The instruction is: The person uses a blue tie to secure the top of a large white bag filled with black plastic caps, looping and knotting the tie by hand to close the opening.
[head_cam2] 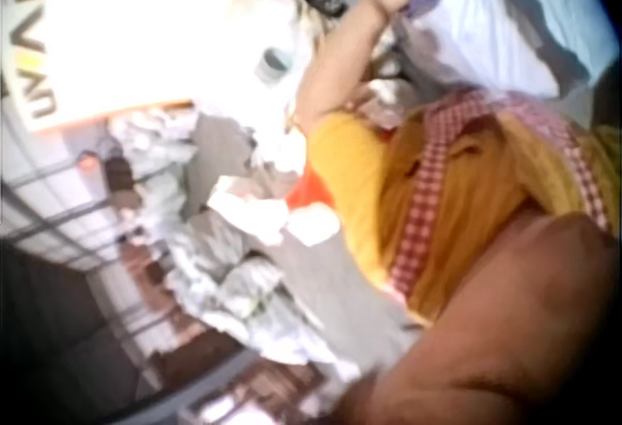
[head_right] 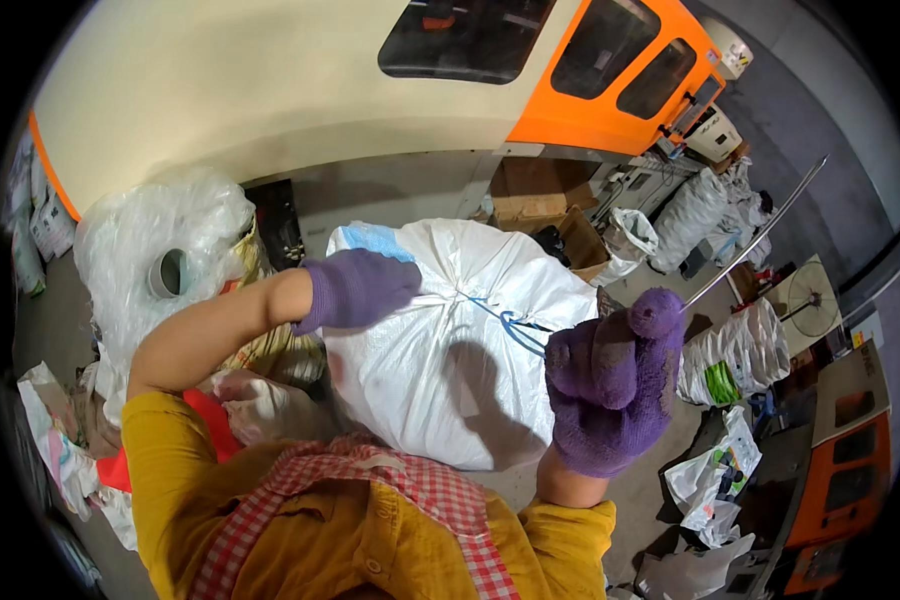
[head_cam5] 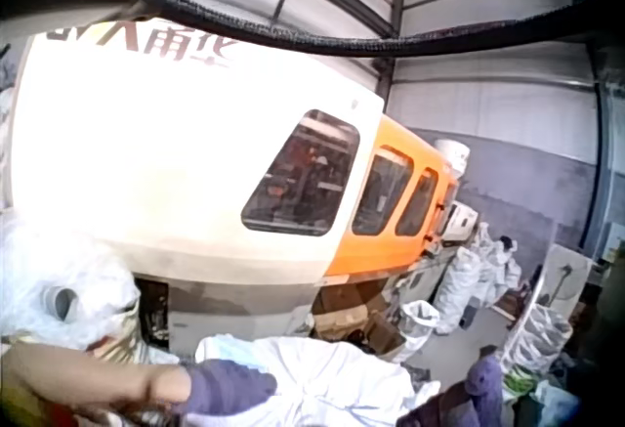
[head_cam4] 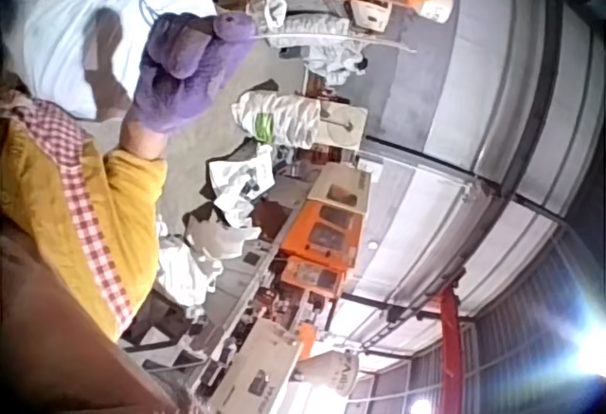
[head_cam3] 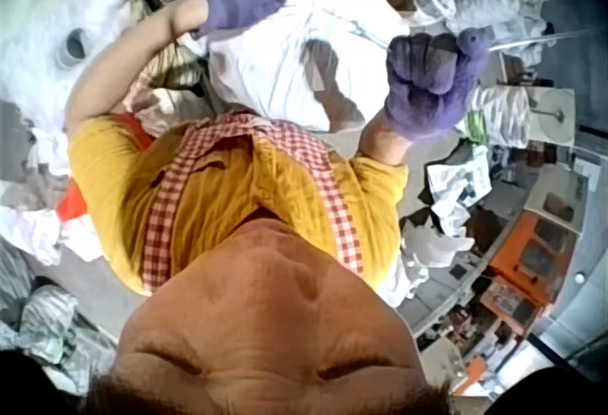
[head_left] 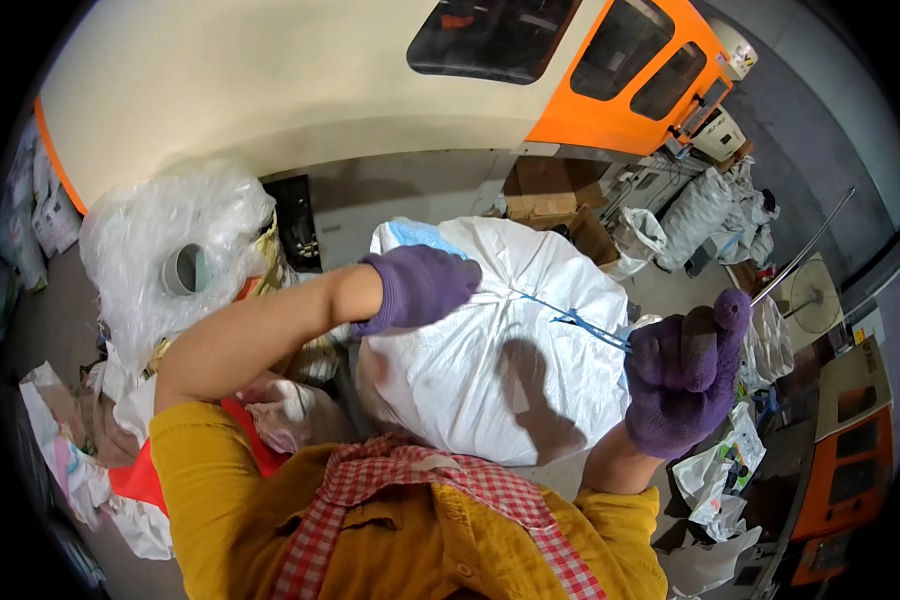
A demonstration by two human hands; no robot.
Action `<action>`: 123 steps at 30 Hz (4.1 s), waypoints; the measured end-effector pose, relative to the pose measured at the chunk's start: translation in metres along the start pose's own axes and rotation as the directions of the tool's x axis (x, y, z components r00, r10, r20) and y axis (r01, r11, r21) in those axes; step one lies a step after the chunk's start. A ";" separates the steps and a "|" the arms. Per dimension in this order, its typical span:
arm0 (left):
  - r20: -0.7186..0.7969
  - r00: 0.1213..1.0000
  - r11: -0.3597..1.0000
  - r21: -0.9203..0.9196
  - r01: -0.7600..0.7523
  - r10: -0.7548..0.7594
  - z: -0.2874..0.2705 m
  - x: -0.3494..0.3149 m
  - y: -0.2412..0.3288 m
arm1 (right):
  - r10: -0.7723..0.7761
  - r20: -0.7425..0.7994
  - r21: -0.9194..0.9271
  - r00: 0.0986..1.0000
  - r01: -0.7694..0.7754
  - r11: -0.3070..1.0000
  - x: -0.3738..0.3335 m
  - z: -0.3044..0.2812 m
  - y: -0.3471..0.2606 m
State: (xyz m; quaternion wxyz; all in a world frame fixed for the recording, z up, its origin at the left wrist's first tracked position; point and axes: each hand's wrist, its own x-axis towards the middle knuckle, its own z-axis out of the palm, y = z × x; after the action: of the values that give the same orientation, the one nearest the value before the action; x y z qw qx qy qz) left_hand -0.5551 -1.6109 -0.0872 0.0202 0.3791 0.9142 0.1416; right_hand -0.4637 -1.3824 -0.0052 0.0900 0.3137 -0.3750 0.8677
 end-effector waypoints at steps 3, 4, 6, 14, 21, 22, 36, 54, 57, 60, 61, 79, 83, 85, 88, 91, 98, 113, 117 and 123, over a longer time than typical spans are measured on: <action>0.107 0.994 0.995 0.097 -0.006 -0.005 -0.004 -0.009 -0.009 | 0.015 0.081 -0.048 0.997 -0.011 0.999 0.003 -0.004 0.003; 0.159 0.987 0.994 0.104 -0.022 0.006 -0.010 -0.012 -0.010 | 0.022 0.068 -0.052 0.997 -0.018 0.998 0.004 -0.006 0.004; 0.259 0.965 0.992 0.111 -0.066 0.036 -0.029 -0.015 -0.007 | 0.030 0.039 -0.092 0.999 -0.026 0.995 0.003 -0.009 0.001; 0.322 0.867 0.861 0.466 0.204 -0.380 -0.030 0.010 -0.004 | 0.018 -0.033 -0.168 0.999 -0.024 0.986 -0.003 -0.026 -0.006; -0.466 0.836 0.951 -0.239 0.197 -0.290 -0.052 -0.018 -0.033 | 0.032 -0.142 -0.178 0.989 -0.057 0.982 -0.006 -0.034 -0.012; -0.443 0.771 0.813 -0.560 0.160 -0.457 -0.056 -0.019 -0.023 | 0.037 -0.147 -0.202 0.988 -0.067 0.977 -0.011 -0.029 -0.010; -0.183 0.982 0.975 -0.223 -0.005 -0.037 -0.030 -0.080 -0.014 | 0.405 0.198 -0.137 0.892 -0.384 0.913 -0.037 0.024 0.016; -0.711 0.589 0.653 -0.661 -0.371 -0.384 0.060 0.003 -0.040 | 0.191 0.610 -0.347 0.769 0.042 0.937 -0.066 0.072 0.258; -0.599 0.738 0.682 -0.681 -0.266 -0.310 0.064 0.016 -0.028 | 0.434 0.542 -0.459 0.719 -0.179 0.870 -0.009 0.064 0.276; -0.437 0.849 0.477 -0.838 -0.265 -0.297 0.058 0.002 -0.031 | 0.461 0.631 -0.460 0.624 -0.177 0.870 0.032 0.061 0.313; -0.385 0.880 0.392 -0.882 -0.263 -0.276 0.061 -0.002 -0.034 | 0.560 0.680 -0.500 0.473 -0.259 0.826 0.043 0.059 0.310; -0.634 0.691 0.936 -0.270 0.224 -0.348 0.077 -0.102 -0.022 | 0.724 0.678 -0.200 0.129 -0.915 0.350 0.117 -0.004 0.294; -0.809 0.084 0.746 -0.572 -0.342 -0.582 0.069 -0.108 0.019 | 0.729 0.665 -0.167 0.164 -0.919 0.358 0.117 -0.003 0.306; -0.839 0.428 0.903 -0.416 -0.106 -0.336 0.041 -0.084 0.035 | 0.750 0.634 -0.211 0.191 -0.890 0.405 0.116 -0.007 0.306; -0.557 0.721 0.906 -0.338 0.256 -0.412 0.025 -0.034 0.029 | 0.764 0.626 -0.257 0.156 -0.884 0.391 0.117 -0.001 0.314; -0.450 0.786 0.895 -0.342 0.287 -0.424 0.036 -0.011 0.004 | 0.725 0.656 -0.243 0.207 -0.852 0.464 0.124 -0.017 0.315; -0.093 0.863 0.866 -0.122 0.485 -0.496 0.033 0.020 -0.001 | 0.766 0.584 -0.275 0.267 -0.824 0.496 0.144 -0.047 0.306; -0.835 0.537 0.944 -0.263 -0.198 -0.120 0.035 -0.013 0.013 | 0.864 0.156 -0.275 0.479 -0.819 0.504 0.151 -0.079 0.339; -0.652 0.518 0.637 -0.733 -0.241 -0.554 0.045 -0.006 0.015 | 0.395 0.432 -0.892 0.811 0.317 0.323 0.172 -0.129 0.330; -0.447 0.379 0.261 -0.854 -0.449 -0.811 0.063 -0.019 -0.021 | 0.539 -0.191 -0.560 0.821 -0.542 0.627 0.150 -0.157 0.210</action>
State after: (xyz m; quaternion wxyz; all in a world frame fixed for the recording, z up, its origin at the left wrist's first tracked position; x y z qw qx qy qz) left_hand -0.5471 -1.6228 -0.1545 -0.2332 -0.0064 0.5220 0.8204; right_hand -0.7386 -1.4308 -0.1200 -0.0801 0.1405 -0.7020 0.6936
